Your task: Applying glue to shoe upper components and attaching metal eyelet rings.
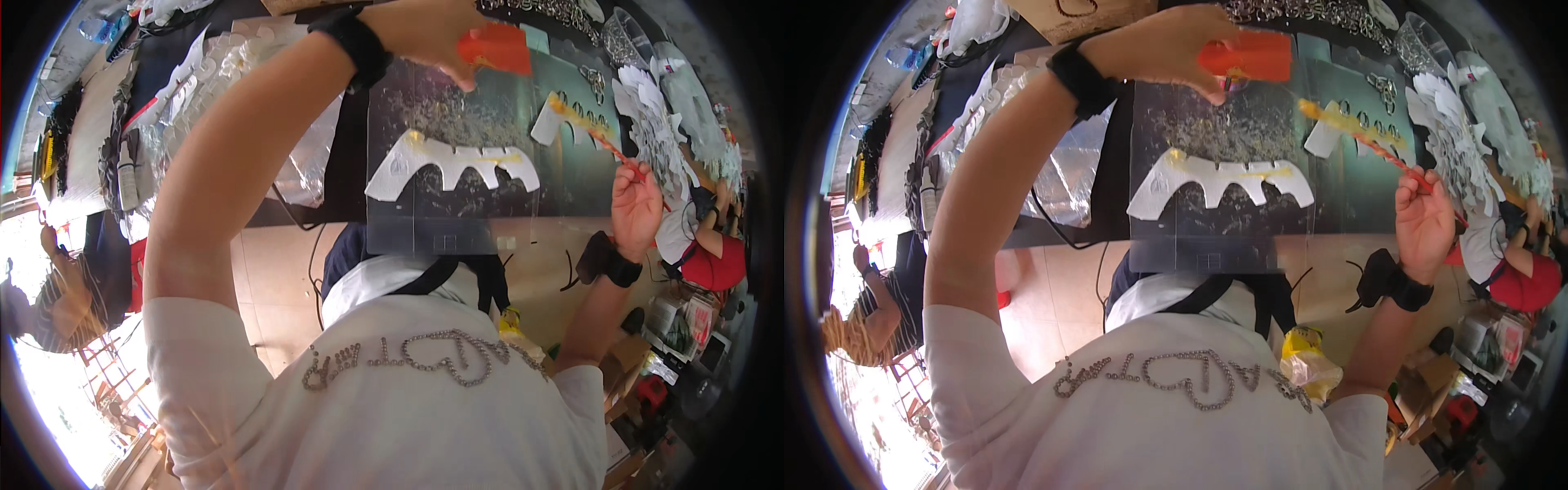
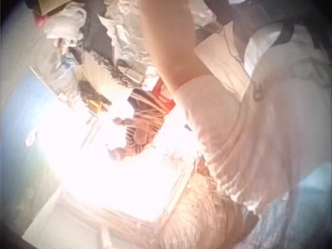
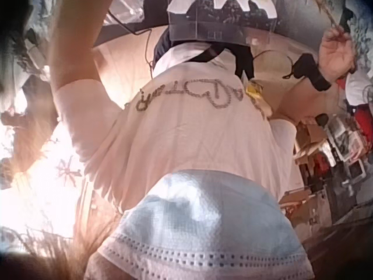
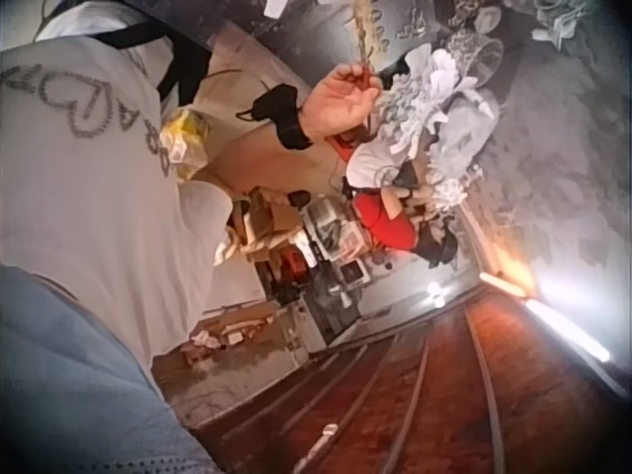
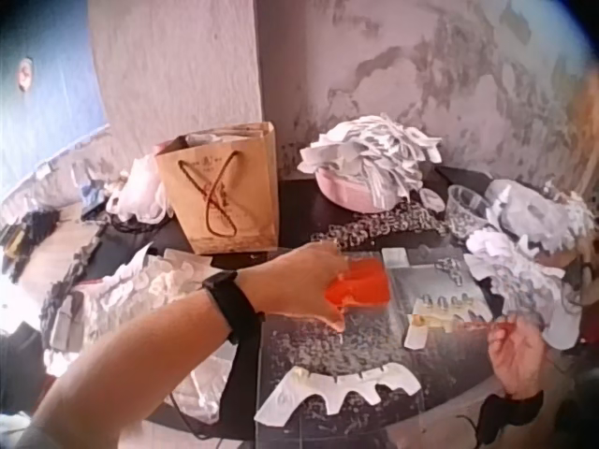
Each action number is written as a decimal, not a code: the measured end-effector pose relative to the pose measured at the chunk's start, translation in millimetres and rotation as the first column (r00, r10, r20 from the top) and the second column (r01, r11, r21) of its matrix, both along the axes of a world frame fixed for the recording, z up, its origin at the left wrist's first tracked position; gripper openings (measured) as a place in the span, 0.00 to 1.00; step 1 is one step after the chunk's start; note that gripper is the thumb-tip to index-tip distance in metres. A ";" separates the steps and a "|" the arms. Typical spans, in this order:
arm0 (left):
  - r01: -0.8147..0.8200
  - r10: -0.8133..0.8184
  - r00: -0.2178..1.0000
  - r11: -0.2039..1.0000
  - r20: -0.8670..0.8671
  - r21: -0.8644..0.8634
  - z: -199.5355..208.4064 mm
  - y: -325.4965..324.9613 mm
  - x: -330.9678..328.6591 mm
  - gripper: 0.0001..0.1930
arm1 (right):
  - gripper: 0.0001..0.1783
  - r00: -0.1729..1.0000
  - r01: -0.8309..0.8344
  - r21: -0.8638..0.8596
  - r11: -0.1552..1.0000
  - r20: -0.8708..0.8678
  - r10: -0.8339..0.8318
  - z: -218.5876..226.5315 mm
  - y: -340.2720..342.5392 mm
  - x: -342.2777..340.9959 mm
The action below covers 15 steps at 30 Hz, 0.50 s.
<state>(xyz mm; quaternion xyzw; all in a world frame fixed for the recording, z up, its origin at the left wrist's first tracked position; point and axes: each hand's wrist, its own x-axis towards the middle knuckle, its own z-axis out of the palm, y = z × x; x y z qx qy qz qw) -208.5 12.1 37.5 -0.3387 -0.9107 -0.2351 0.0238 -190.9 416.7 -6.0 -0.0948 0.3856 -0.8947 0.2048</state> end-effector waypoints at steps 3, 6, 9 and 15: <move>-0.137 0.145 0.988 0.979 0.048 -0.150 -6.0 11.7 -5.6 0.22 | 0.08 0.992 0.066 -0.107 0.992 0.113 -0.054 -0.7 10.3 21.0; -0.198 0.186 0.972 0.977 -0.144 -0.077 -8.7 14.5 -3.5 0.19 | 0.09 0.990 0.076 -0.171 0.982 0.132 -0.054 3.8 9.8 39.8; -0.103 0.089 0.953 0.994 -0.288 -0.034 -12.1 4.7 -2.8 0.14 | 0.10 0.988 0.090 -0.001 0.996 0.129 -0.089 -0.5 -4.6 56.8; -0.248 0.232 0.956 0.966 -0.180 -0.073 25.0 0.1 69.0 0.13 | 0.11 0.985 0.153 0.225 0.962 0.044 -0.167 -2.9 -48.4 79.9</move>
